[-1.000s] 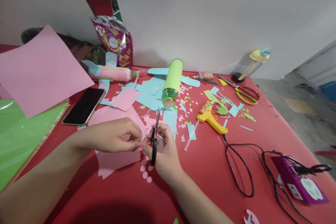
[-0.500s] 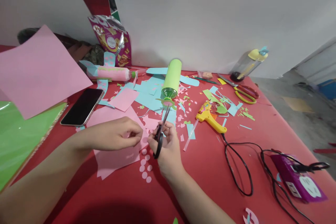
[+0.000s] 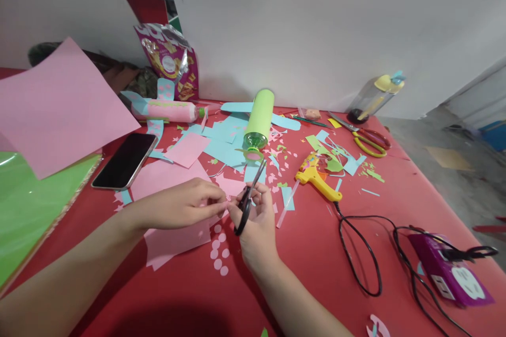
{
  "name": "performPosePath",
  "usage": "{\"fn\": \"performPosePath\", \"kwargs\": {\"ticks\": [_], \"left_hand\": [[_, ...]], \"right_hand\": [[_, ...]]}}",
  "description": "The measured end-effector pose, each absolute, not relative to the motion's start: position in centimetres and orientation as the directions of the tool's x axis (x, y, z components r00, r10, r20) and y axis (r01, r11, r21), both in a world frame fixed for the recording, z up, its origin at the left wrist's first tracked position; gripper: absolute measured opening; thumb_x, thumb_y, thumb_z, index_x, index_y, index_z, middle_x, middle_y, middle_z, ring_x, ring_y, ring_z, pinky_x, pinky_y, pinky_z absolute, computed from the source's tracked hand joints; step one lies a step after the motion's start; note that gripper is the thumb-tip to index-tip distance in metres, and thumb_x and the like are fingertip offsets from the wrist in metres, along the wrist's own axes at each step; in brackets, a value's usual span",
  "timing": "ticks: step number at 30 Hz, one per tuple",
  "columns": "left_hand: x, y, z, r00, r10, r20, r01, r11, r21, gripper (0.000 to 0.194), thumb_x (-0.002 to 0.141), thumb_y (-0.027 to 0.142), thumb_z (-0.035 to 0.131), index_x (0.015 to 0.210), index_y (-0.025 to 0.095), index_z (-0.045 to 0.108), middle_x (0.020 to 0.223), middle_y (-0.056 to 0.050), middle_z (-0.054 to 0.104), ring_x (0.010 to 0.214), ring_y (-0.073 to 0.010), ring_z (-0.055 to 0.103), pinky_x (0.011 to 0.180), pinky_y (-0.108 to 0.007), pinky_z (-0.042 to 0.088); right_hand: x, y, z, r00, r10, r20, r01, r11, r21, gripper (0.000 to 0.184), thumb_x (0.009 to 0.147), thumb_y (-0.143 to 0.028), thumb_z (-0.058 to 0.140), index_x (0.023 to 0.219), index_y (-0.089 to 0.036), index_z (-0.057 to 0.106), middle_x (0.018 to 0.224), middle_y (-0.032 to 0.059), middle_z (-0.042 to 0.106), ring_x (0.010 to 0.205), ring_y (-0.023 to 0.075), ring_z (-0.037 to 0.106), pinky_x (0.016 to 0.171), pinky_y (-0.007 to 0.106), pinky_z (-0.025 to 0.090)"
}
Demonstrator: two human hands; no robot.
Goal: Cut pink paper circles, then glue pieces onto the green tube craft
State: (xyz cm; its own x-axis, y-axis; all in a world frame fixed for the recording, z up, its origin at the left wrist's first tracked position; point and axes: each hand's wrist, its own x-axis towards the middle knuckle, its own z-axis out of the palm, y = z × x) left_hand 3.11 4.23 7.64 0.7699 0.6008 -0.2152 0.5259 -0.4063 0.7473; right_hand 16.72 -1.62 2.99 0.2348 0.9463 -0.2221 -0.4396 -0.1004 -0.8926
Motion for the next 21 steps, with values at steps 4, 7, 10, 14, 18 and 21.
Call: {"fn": "performPosePath", "kwargs": {"ticks": [4, 7, 10, 14, 18, 21], "left_hand": [[3.3, 4.2, 7.5, 0.755, 0.624, -0.201, 0.527, -0.396, 0.752, 0.031, 0.084, 0.025, 0.037, 0.059, 0.014, 0.053, 0.057, 0.0, 0.055, 0.054, -0.0095, 0.047, 0.053, -0.021, 0.033], [3.2, 4.4, 7.5, 0.741, 0.644, -0.19, 0.533, -0.392, 0.75, 0.029, 0.081, 0.023, 0.039, 0.055, 0.014, 0.049, 0.054, 0.002, 0.05, 0.053, -0.0089, 0.043, 0.052, -0.021, 0.032], [2.9, 4.6, 7.8, 0.699, 0.697, -0.161, 0.526, -0.349, 0.776, 0.026, 0.078, 0.021, 0.042, 0.053, 0.015, 0.044, 0.052, 0.003, 0.045, 0.052, -0.0081, 0.039, 0.051, -0.02, 0.03], [2.6, 4.8, 8.3, 0.61, 0.789, -0.079, 0.473, -0.282, 0.834, 0.025, 0.079, 0.021, 0.042, 0.056, 0.015, 0.047, 0.055, 0.004, 0.048, 0.056, -0.0083, 0.042, 0.054, -0.019, 0.034], [2.6, 4.7, 8.6, 0.535, 0.843, -0.047, 0.422, -0.218, 0.88, 0.023, 0.081, 0.022, 0.041, 0.064, 0.014, 0.056, 0.061, 0.002, 0.053, 0.059, -0.0089, 0.047, 0.057, -0.02, 0.037], [2.6, 4.6, 8.5, 0.508, 0.861, -0.027, 0.382, -0.196, 0.903, 0.024, 0.082, 0.023, 0.042, 0.066, 0.014, 0.057, 0.061, 0.002, 0.055, 0.056, -0.0084, 0.046, 0.055, -0.019, 0.037]], "right_hand": [[16.7, -1.5, 3.1, 0.234, 0.945, -0.226, -0.449, -0.101, -0.888, 0.039, 0.057, -0.015, 0.072, 0.088, -0.025, 0.051, 0.069, -0.0073, 0.053, 0.062, 0.0064, 0.05, 0.056, 0.018, 0.042], [16.7, -1.6, 3.0, 0.216, 0.948, -0.233, -0.455, -0.113, -0.883, 0.039, 0.057, -0.016, 0.073, 0.089, -0.026, 0.052, 0.071, -0.0067, 0.053, 0.065, 0.0068, 0.05, 0.059, 0.018, 0.042], [16.7, -1.8, 3.0, 0.174, 0.956, -0.235, -0.452, -0.134, -0.882, 0.036, 0.061, -0.021, 0.072, 0.091, -0.026, 0.053, 0.074, -0.0055, 0.053, 0.066, 0.0077, 0.05, 0.062, 0.02, 0.043], [16.6, -2.0, 3.0, 0.041, 0.974, -0.225, -0.458, -0.182, -0.87, 0.033, 0.063, -0.03, 0.07, 0.092, -0.025, 0.055, 0.077, -0.0034, 0.053, 0.066, 0.0086, 0.052, 0.062, 0.021, 0.045], [16.7, -2.3, 3.1, -0.101, 0.97, -0.22, -0.469, -0.242, -0.85, 0.033, 0.064, -0.032, 0.071, 0.092, -0.026, 0.055, 0.076, -0.0033, 0.053, 0.059, 0.0072, 0.051, 0.057, 0.02, 0.046], [16.8, -2.4, 3.1, -0.151, 0.958, -0.245, -0.443, -0.287, -0.849, 0.036, 0.063, -0.03, 0.072, 0.094, -0.027, 0.054, 0.078, -0.003, 0.054, 0.054, 0.0064, 0.05, 0.049, 0.018, 0.045]]}}
